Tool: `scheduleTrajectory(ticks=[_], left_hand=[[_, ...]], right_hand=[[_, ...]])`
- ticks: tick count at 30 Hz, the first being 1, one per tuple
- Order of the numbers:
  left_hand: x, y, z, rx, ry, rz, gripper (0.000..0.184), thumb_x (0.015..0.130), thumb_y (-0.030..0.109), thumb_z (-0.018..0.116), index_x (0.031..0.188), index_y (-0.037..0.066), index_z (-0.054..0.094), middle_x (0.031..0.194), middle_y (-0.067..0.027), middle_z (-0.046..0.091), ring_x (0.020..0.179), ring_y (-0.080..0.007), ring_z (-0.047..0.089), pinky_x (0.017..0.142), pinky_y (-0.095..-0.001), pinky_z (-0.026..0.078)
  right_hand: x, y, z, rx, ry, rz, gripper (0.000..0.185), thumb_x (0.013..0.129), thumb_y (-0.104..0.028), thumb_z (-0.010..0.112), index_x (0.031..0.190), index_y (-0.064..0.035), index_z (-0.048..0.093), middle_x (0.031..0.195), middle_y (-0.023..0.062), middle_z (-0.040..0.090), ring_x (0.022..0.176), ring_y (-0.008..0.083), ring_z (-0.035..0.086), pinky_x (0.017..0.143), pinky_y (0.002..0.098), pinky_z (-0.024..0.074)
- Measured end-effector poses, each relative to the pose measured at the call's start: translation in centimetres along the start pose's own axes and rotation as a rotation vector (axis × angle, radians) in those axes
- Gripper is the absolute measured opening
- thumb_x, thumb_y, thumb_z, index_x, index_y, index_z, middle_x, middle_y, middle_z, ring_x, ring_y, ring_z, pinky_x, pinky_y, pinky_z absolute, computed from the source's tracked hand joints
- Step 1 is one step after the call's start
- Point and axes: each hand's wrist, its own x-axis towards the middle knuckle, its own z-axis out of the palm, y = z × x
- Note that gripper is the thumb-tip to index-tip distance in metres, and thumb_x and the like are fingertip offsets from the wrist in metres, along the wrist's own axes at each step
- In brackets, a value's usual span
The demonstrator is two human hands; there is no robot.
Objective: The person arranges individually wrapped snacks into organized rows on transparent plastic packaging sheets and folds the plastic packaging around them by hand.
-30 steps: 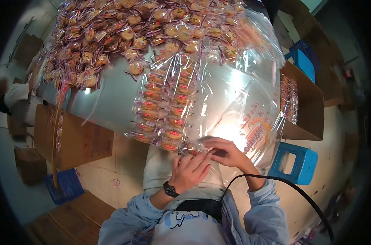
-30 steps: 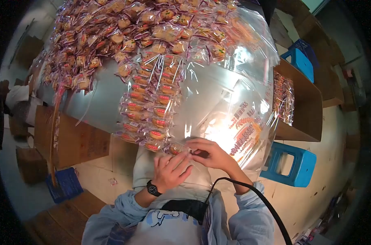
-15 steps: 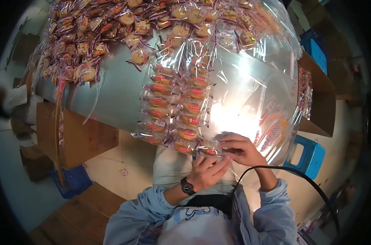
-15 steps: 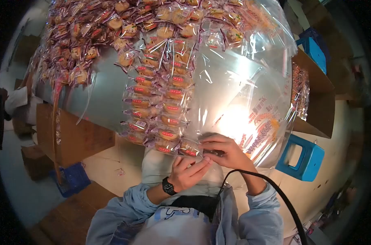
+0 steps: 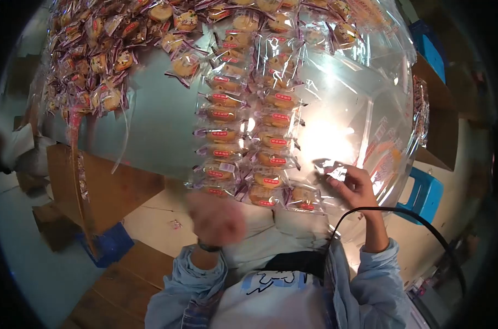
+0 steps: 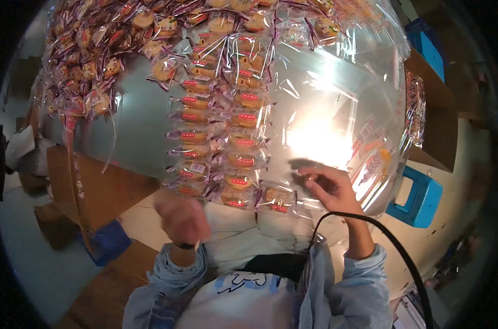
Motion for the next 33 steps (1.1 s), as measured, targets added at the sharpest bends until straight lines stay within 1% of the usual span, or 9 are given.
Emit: scheduleTrajectory(ticks=[2,5,8,12,15,17,20,28,33], left_hand=[[2.9,-2.6,-1.1,0.246,0.069,-0.088,0.022,0.08,-0.001,0.072,0.101,0.003,0.068,0.099,-0.0102,0.066,0.087,-0.0296,0.06,0.077,-0.0427,0.047],[2.4,-4.9,-1.8,-0.001,0.171,-0.415,0.019,0.084,-0.004,0.068,0.102,0.001,0.069,0.097,-0.0113,0.066,0.086,-0.0298,0.061,0.078,-0.0423,0.049],[2.9,-5.4,-2.0,0.075,-0.119,-0.325,0.015,0.092,-0.006,0.064,0.107,-0.003,0.066,0.103,-0.0118,0.063,0.095,-0.0218,0.061,0.087,-0.0346,0.049],[2.3,-6.2,-1.7,0.012,-0.052,-0.389,0.014,0.097,-0.002,0.061,0.111,-0.003,0.066,0.106,-0.0101,0.063,0.098,-0.0202,0.061,0.089,-0.0326,0.049],[3.0,-7.9,-2.1,-0.107,0.043,-0.49,0.014,0.1,0.002,0.06,0.111,-0.002,0.067,0.108,-0.0096,0.064,0.099,-0.0196,0.061,0.091,-0.0319,0.049],[3.8,-10.7,-2.7,-0.096,0.102,-0.505,0.014,0.102,0.004,0.06,0.112,-0.001,0.068,0.11,-0.0093,0.065,0.101,-0.0188,0.061,0.092,-0.0317,0.049],[6.0,-14.8,-3.8,0.111,0.11,-0.557,0.017,0.101,0.007,0.063,0.115,0.0,0.068,0.113,-0.0095,0.066,0.103,-0.0188,0.061,0.093,-0.0321,0.049],[12.8,-19.9,-0.9,0.524,-0.043,-0.182,0.044,0.096,0.016,0.07,0.136,0.002,0.06,0.14,-0.0175,0.059,0.129,-0.0341,0.054,0.108,-0.0437,0.043],[12.2,-20.5,2.8,0.489,-0.054,-0.174,0.058,0.093,0.019,0.071,0.145,0.0,0.052,0.149,-0.0208,0.053,0.137,-0.04,0.047,0.116,-0.0511,0.033]], right_hand=[[0.3,0.0,0.9,0.02,-0.087,0.039,0.036,0.097,-0.011,0.072,0.131,-0.0014,0.068,0.113,0.0089,0.075,0.096,0.0131,0.065,0.084,0.029,0.0514],[0.9,-2.0,1.6,-0.144,-0.271,0.141,0.042,0.098,-0.025,0.074,0.132,-0.002,0.068,0.118,0.0118,0.074,0.101,0.0199,0.069,0.091,0.0329,0.0526],[1.6,-2.2,1.5,-0.143,-0.321,0.091,0.042,0.097,-0.027,0.074,0.131,-0.0029,0.069,0.114,0.0113,0.073,0.105,0.0233,0.068,0.092,0.036,0.0527],[2.6,-0.8,1.5,-0.197,-0.422,-0.215,0.04,0.098,-0.027,0.073,0.129,-0.0019,0.07,0.111,0.0143,0.068,0.107,0.0259,0.064,0.095,0.0384,0.0504],[2.6,-0.5,0.8,-0.162,-0.465,-0.085,0.036,0.099,-0.024,0.07,0.127,-0.0013,0.07,0.113,0.0147,0.065,0.109,0.0264,0.063,0.097,0.0377,0.0494],[2.7,-1.7,1.1,-0.219,-0.276,-0.1,0.031,0.099,-0.021,0.069,0.123,-0.001,0.07,0.107,0.0135,0.066,0.101,0.0247,0.063,0.09,0.0368,0.0502],[2.7,-0.5,0.1,-0.254,0.033,-0.086,0.019,0.097,-0.009,0.066,0.114,-0.003,0.071,0.084,0.0063,0.065,0.065,0.0152,0.052,0.06,0.0297,0.0411],[3.3,-0.9,-4.4,-0.527,0.533,-0.338,0.013,0.092,-0.001,0.068,0.102,-0.0024,0.076,0.074,0.0039,0.06,0.064,0.0123,0.053,0.059,0.0267,0.0399],[6.8,-4.5,-9.1,-0.667,0.69,-0.496,0.018,0.09,-0.001,0.069,0.108,-0.0025,0.073,0.092,0.0092,0.065,0.079,0.016,0.058,0.069,0.0285,0.0445]])
